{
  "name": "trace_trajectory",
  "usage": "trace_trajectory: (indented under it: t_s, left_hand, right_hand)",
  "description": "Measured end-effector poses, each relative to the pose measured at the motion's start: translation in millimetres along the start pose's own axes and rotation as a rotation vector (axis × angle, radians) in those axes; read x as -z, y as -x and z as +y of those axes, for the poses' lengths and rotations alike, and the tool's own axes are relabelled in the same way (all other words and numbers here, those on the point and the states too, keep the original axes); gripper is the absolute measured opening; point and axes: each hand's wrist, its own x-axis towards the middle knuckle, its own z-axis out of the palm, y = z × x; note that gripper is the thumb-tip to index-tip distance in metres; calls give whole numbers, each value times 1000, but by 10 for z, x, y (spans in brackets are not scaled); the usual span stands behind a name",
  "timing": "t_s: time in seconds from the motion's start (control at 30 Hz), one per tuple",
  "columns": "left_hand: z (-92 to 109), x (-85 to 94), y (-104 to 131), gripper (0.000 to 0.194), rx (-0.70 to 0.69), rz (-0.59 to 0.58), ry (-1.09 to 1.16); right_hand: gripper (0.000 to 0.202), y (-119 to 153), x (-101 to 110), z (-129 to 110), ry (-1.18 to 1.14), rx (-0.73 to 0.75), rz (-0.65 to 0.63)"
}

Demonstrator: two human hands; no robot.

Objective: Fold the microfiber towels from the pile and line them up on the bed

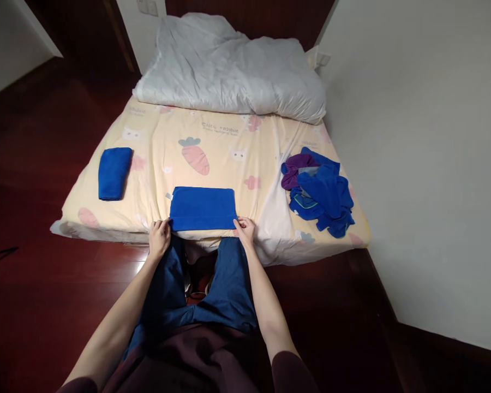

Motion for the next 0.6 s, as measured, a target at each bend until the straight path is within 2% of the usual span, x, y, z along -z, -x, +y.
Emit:
trace_trajectory:
  t_s: [0.13,0.27,0.43,0.6]
  left_hand:
    - [34,24,-6,32,-46,16,25]
    - [62,35,-26,40,-156,-82,136]
    - [80,32,-29,41,-159,-105,138]
    - [60,6,-12,58,-174,-133,68]
  right_hand:
    - [31,4,-23,24,66,84,41]
    - [22,56,-29,24,230,193,52]
    - [26,124,-61,39,208,257,-14]
    - [29,153,-51,7,383,338,-35]
